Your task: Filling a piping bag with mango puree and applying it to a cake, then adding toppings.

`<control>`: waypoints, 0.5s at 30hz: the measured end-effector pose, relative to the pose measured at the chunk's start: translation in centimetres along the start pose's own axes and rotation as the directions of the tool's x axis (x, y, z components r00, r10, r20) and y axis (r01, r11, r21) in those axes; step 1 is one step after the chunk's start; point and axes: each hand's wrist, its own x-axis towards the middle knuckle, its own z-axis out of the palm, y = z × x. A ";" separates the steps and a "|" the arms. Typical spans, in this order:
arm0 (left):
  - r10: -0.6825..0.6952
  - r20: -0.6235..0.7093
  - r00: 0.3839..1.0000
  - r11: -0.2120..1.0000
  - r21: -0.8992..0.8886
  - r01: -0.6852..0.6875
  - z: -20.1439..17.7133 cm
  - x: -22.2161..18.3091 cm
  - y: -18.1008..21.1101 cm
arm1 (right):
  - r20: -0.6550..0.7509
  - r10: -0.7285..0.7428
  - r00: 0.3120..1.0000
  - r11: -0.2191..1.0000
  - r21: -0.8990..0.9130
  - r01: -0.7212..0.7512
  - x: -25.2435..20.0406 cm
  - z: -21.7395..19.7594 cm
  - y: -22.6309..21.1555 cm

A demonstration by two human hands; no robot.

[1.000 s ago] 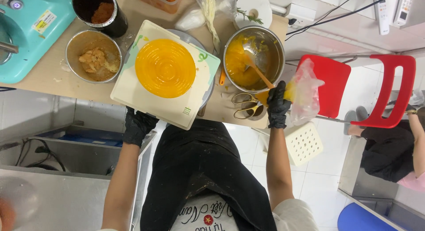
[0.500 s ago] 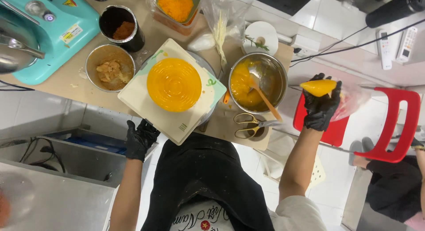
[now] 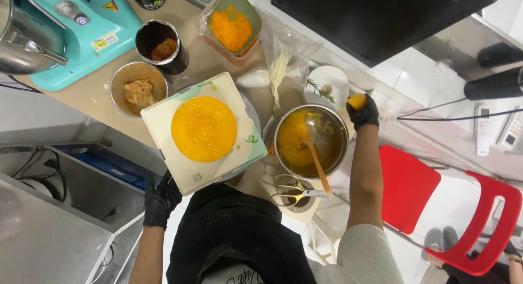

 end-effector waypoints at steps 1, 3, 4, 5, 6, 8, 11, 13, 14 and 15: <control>0.043 -0.048 0.998 0.999 0.035 -0.041 0.7 -0.5 -0.5 | -0.002 -0.065 0.998 0.958 -0.281 0.062 1.1 0.7 -0.2; 0.088 -0.107 0.990 0.984 0.162 -0.070 2.5 -1.4 -1.8 | 0.026 -0.393 0.919 0.867 -0.321 0.380 5.2 3.0 2.0; 0.133 -0.164 0.978 0.954 0.290 -0.081 3.4 -1.9 -2.5 | 0.062 -0.672 0.738 0.678 -0.349 0.647 7.3 4.1 3.0; 0.140 -0.162 0.977 0.955 0.284 -0.090 4.3 -2.1 -3.0 | 0.070 -0.677 0.733 0.673 -0.345 0.654 8.5 5.3 1.8; 0.162 -0.193 0.968 0.937 0.338 -0.089 5.0 -2.4 -3.6 | 0.011 -0.240 0.971 0.916 0.334 0.223 9.6 6.4 0.7; 0.192 -0.228 0.954 0.919 0.384 -0.093 6.3 -2.5 -4.3 | 0.287 0.192 0.939 0.503 0.792 -0.345 12.4 8.6 0.2; 0.195 -0.242 0.951 0.926 0.364 -0.097 6.9 -2.5 -4.6 | 0.171 0.279 0.945 0.646 0.695 -0.316 16.7 10.6 2.5; 0.195 -0.241 0.951 0.924 0.371 -0.095 6.9 -2.3 -4.3 | 0.078 0.272 0.959 0.905 0.319 -0.283 19.0 10.8 3.4; 0.195 -0.244 0.950 0.924 0.370 -0.094 7.1 -2.4 -4.5 | 0.079 0.274 0.958 0.905 0.316 -0.285 18.1 10.3 3.0; 0.201 -0.277 0.940 0.928 0.362 -0.091 7.3 -2.4 -4.6 | 0.105 -0.066 0.992 0.916 -0.388 0.102 17.2 9.7 2.5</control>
